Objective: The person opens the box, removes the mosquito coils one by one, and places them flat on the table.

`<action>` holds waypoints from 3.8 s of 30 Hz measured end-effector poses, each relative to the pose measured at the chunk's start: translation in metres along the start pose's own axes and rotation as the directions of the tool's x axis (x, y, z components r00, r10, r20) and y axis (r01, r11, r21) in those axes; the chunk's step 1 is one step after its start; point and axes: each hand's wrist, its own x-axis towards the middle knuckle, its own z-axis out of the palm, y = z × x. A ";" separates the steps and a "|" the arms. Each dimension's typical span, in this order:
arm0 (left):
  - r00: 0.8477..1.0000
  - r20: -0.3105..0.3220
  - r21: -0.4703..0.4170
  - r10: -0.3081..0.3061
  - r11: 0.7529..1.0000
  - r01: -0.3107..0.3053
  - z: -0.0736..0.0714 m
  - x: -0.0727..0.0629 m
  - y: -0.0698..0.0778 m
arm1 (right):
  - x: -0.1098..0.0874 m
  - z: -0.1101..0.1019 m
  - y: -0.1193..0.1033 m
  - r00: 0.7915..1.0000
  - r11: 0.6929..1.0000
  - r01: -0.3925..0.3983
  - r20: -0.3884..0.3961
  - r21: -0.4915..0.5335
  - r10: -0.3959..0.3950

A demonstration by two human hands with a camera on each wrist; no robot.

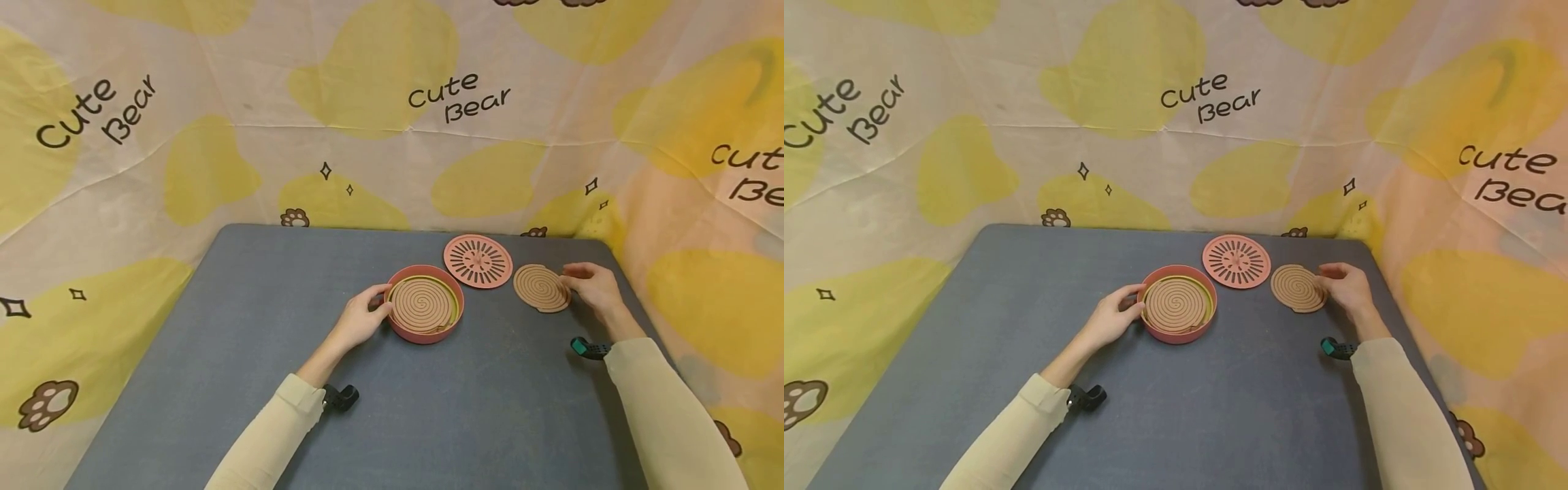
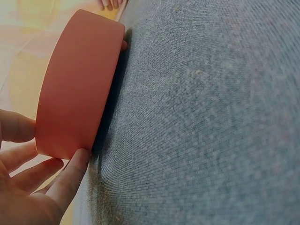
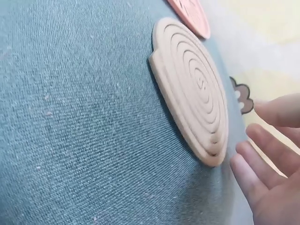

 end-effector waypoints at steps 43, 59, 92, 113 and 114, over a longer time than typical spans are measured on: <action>1.000 -0.013 0.004 0.017 1.000 -0.017 0.002 0.001 -0.001 | -0.024 0.083 -0.099 0.930 0.942 0.194 0.255 0.272 -0.265; 1.000 -0.009 0.008 0.009 1.000 -0.009 0.001 0.001 0.000 | -0.035 0.107 -0.138 0.895 0.932 0.275 0.291 0.235 -0.338; 1.000 -0.006 -0.005 -0.009 1.000 0.009 0.001 0.000 0.003 | -0.039 0.171 -0.160 0.834 0.908 0.405 0.364 0.109 -0.416; 1.000 -0.005 -0.015 0.008 1.000 -0.008 0.001 0.001 0.000 | -0.035 0.190 -0.162 0.830 0.909 0.417 0.410 -0.007 -0.378; 1.000 -0.004 -0.015 0.009 1.000 -0.009 0.001 0.001 0.000 | -0.035 0.190 -0.162 0.829 0.907 0.421 0.409 -0.007 -0.381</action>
